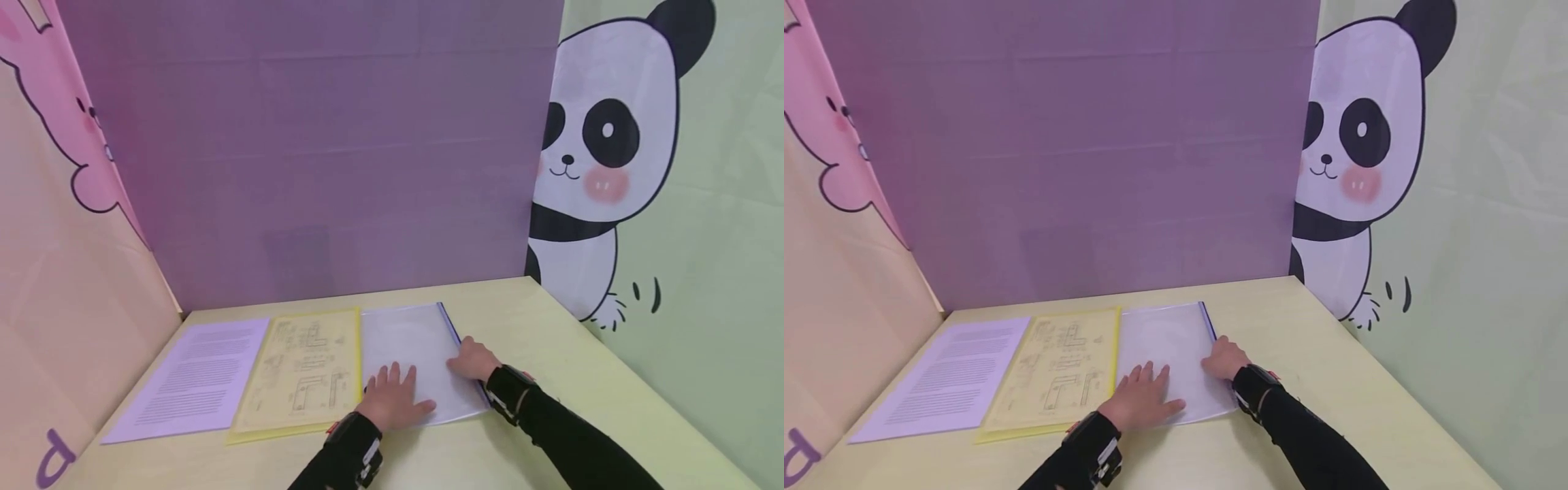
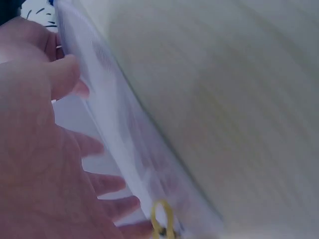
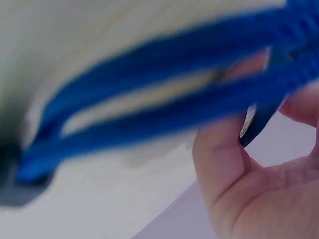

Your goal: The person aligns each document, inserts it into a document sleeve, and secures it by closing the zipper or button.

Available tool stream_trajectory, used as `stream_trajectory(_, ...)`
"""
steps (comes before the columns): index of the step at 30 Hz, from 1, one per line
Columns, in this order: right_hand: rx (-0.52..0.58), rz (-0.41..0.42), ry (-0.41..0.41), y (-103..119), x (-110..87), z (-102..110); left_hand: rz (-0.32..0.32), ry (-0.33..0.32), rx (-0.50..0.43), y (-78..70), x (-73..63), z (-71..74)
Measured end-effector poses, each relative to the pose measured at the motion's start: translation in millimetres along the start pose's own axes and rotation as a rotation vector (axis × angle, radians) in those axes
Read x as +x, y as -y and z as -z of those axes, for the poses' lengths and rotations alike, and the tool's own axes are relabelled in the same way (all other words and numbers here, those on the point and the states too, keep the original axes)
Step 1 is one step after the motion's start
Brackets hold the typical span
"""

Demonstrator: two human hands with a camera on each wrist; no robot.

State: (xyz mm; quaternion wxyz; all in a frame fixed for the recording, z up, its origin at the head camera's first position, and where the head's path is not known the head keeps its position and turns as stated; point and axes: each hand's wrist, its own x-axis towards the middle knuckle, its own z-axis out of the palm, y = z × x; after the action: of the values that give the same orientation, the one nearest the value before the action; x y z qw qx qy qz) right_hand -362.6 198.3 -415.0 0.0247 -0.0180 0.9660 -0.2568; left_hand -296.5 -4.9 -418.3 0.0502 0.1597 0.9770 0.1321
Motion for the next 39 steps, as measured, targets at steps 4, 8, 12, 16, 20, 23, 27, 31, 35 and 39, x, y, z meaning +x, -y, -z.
stream_trajectory(4,0.082,0.006,0.064,7.0,-4.1,-2.2,0.036,0.005,0.012,-2.9,-2.7,-2.7)
stream_trajectory(8,0.154,-0.009,0.136,8.5,-8.0,-1.1,0.068,-0.006,0.048,-4.4,-5.5,-2.9)
stream_trajectory(12,0.178,-0.002,0.166,4.6,-12.9,2.7,0.084,0.012,0.055,-6.1,-5.2,-1.2)
stream_trajectory(16,0.164,-0.002,0.197,0.0,-22.2,8.7,0.101,0.024,0.053,-8.4,-4.3,1.3)
stream_trajectory(20,0.13,-0.009,0.237,-3.0,-33.3,15.0,0.106,0.016,0.063,-10.7,-2.8,2.7)
stream_trajectory(23,0.117,0.012,0.293,-4.4,-41.7,20.0,0.105,0.019,0.07,-11.6,-1.2,3.0)
stream_trajectory(27,0.1,0.059,0.367,-6.1,-51.7,25.6,0.11,0.034,0.077,-12.4,-0.5,3.7)
stream_trajectory(31,0.081,0.099,0.415,-8.3,-59.6,29.8,0.113,0.035,0.079,-11.6,-0.2,3.7)
stream_trajectory(35,-0.011,0.179,0.428,-10.7,-64.4,33.2,0.111,0.04,0.076,-10.8,-0.8,3.7)
stream_trajectory(39,-0.169,0.248,0.391,-12.1,-67.9,34.5,0.109,0.043,0.066,-10.4,-1.7,4.9)
